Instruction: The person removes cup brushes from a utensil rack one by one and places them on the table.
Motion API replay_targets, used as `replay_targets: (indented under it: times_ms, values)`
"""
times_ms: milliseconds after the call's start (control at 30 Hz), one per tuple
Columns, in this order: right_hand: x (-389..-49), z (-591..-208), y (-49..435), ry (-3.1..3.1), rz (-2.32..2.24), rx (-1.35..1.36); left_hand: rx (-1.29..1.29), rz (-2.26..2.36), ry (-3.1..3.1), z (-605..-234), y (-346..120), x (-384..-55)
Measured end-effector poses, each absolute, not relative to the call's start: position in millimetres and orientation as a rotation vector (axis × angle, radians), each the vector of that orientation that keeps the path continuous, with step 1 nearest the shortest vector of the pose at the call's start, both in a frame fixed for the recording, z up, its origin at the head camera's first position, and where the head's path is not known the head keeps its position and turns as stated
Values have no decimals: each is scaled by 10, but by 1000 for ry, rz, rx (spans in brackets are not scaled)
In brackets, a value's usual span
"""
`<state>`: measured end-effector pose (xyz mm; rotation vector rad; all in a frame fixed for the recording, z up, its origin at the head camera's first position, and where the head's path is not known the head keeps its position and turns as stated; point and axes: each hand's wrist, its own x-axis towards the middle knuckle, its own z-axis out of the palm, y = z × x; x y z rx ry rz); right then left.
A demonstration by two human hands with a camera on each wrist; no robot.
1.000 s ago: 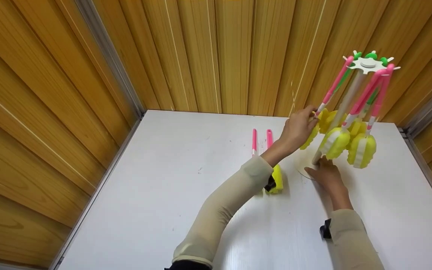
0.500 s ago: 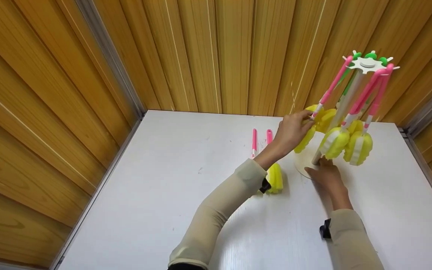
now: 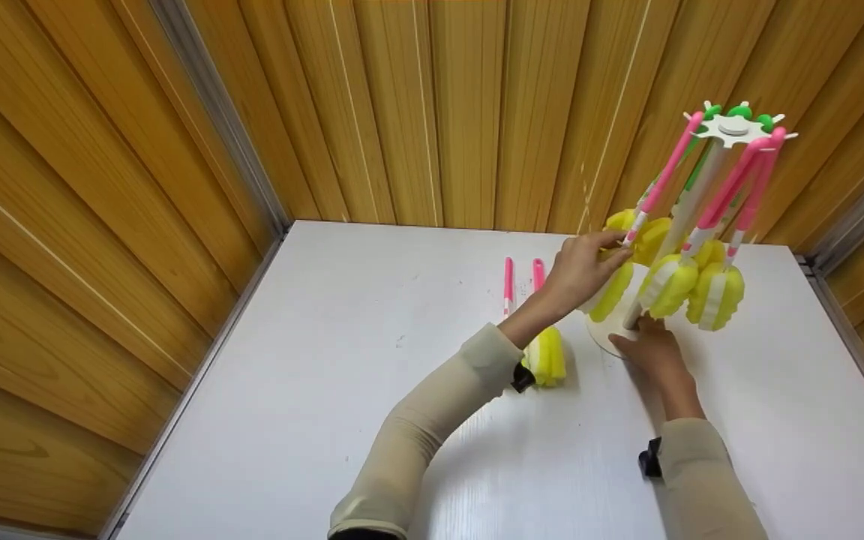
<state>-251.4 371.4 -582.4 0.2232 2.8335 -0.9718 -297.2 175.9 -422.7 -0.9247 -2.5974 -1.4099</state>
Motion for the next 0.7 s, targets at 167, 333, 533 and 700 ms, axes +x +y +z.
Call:
replay_targets:
  times_ms: [167,333,533,700]
  values:
    - [-2513,-5838,3707,2825,-986,246,-935,-1468,-2597,-4195,1715,-2939]
    - [-2506,-5842,3698,2829,-1005,245,-902,-1537,-2612,-4168,1676,-2901]
    - [-2499,-5843,3685,2838,-1014,235,-914,-1557,-2608,-4146,1635,-2875]
    - [-2502,-5838,3696,2845,-1002,225,-925,-1595,-2581,-4134,1615,-2871]
